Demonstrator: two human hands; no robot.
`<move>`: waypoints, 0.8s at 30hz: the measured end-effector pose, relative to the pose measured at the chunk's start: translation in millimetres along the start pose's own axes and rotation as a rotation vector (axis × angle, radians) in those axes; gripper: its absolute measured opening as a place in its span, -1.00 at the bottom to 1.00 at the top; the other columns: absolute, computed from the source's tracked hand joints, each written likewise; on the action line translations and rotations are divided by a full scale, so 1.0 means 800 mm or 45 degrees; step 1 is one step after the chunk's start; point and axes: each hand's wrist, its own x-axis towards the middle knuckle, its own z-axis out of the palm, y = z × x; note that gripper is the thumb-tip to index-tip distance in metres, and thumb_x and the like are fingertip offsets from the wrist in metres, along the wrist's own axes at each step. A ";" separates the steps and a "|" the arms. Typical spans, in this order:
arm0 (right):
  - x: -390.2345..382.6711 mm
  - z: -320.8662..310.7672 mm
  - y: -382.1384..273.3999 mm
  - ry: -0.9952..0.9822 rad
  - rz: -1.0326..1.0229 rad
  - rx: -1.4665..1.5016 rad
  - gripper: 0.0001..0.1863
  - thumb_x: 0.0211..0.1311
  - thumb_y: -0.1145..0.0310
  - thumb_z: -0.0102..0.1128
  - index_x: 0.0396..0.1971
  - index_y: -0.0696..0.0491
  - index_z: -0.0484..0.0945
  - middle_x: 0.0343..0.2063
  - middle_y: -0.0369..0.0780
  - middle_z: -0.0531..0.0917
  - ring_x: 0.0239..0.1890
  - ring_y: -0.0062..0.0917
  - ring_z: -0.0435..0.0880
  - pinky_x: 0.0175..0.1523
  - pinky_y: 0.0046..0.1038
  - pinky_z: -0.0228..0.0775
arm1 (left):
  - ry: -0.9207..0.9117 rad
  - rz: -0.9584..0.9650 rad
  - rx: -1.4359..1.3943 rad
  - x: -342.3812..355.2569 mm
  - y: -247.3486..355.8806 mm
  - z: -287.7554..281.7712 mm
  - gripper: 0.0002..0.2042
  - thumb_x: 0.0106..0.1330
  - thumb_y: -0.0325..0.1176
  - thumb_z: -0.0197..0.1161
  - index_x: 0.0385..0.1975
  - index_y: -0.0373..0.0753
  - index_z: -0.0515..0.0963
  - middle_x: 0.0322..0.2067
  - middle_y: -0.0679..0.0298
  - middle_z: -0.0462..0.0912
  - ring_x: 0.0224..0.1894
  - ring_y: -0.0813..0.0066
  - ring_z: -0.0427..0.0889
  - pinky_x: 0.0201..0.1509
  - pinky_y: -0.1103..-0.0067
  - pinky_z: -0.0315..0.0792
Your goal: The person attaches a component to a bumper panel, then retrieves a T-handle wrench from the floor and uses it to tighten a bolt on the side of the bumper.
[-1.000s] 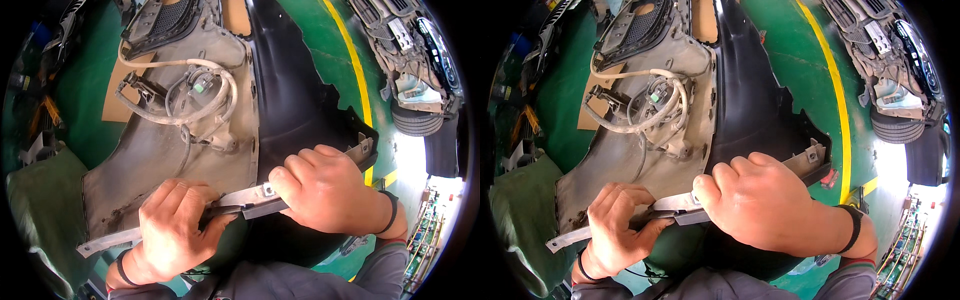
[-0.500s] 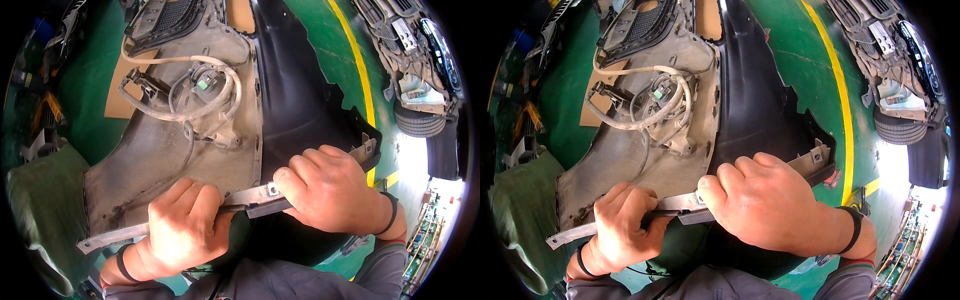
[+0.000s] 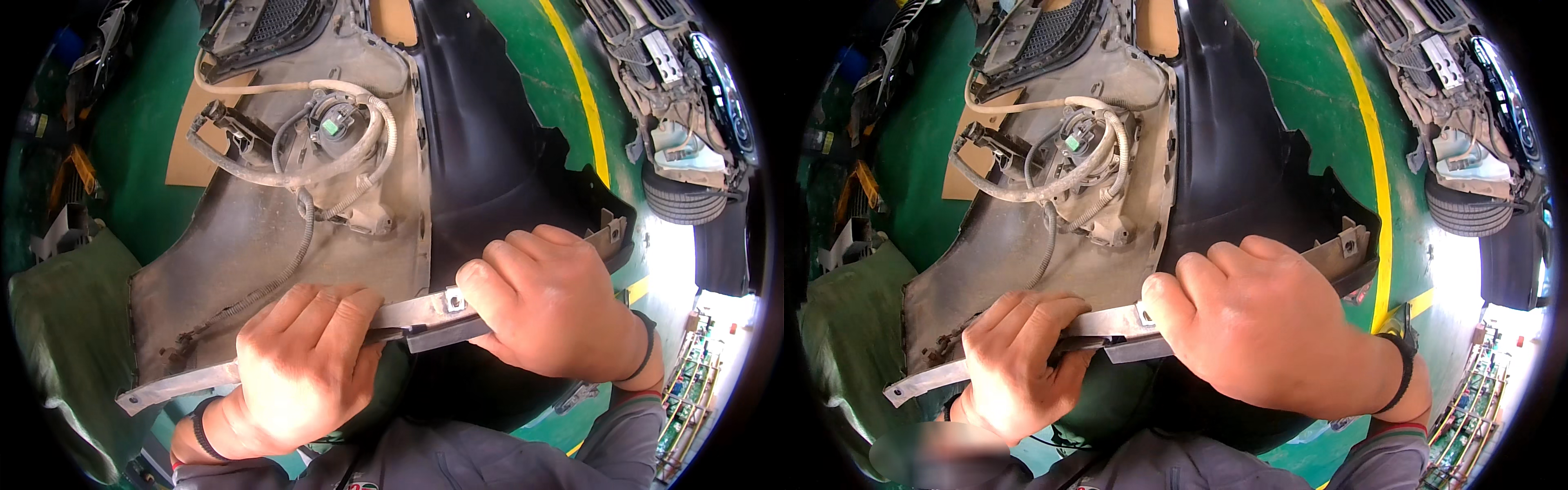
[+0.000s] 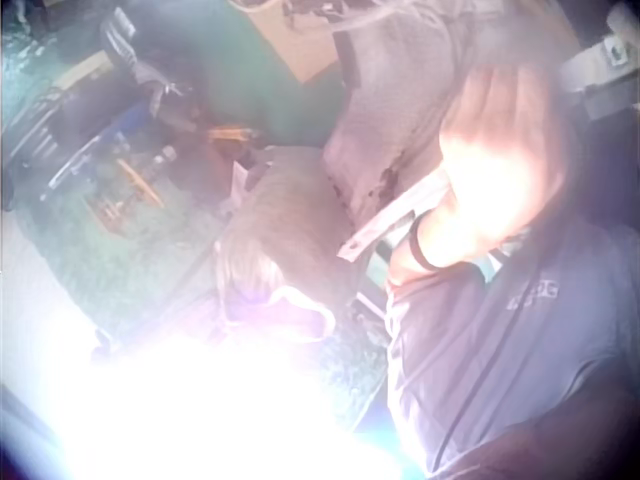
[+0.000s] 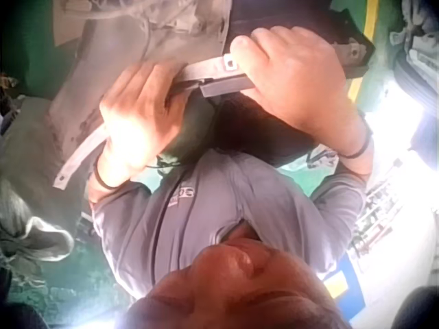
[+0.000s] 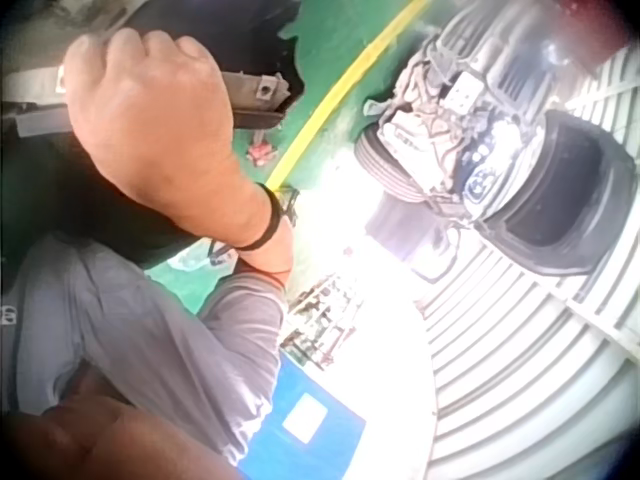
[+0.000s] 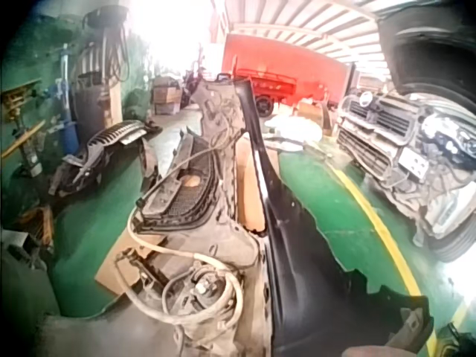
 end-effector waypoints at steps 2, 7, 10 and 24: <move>-0.002 -0.008 0.001 -0.093 0.033 0.047 -0.60 -0.20 0.23 0.47 -0.35 0.00 0.49 -0.51 -0.29 0.44 -0.47 -0.40 0.52 -0.35 -0.34 0.29 | 0.079 0.037 -0.008 0.002 0.003 0.000 -0.63 -0.16 -0.62 0.45 -0.25 -0.32 0.62 -0.34 0.12 0.71 -0.36 0.07 0.66 -0.28 0.35 0.54; 0.003 -0.026 0.004 -0.161 0.039 -0.002 -0.49 -0.26 0.12 0.56 -0.31 0.02 0.51 -0.48 -0.24 0.50 -0.44 -0.29 0.56 -0.32 -0.28 0.33 | -0.041 -0.023 0.005 0.008 0.009 -0.013 -0.65 -0.12 -0.64 0.41 -0.24 -0.32 0.61 -0.38 0.09 0.68 -0.37 0.04 0.64 -0.27 0.32 0.51; 0.012 -0.039 0.006 -0.128 0.050 -0.034 -0.51 -0.23 0.09 0.54 -0.35 0.02 0.49 -0.52 -0.22 0.50 -0.46 -0.23 0.57 -0.35 -0.25 0.33 | 0.013 -0.005 -0.022 0.012 0.011 -0.018 -0.66 -0.08 -0.66 0.36 -0.22 -0.34 0.61 -0.41 0.08 0.64 -0.39 0.03 0.61 -0.27 0.36 0.48; 0.014 -0.052 0.014 -0.084 0.154 0.197 -0.54 -0.21 0.27 0.63 -0.37 0.10 0.50 -0.53 -0.12 0.60 -0.43 -0.11 0.62 -0.35 -0.28 0.41 | 0.240 0.018 0.029 0.002 0.021 -0.002 -0.68 0.07 -0.66 0.34 -0.12 -0.43 0.60 -0.42 0.16 0.64 -0.40 0.56 0.54 -0.26 0.59 0.43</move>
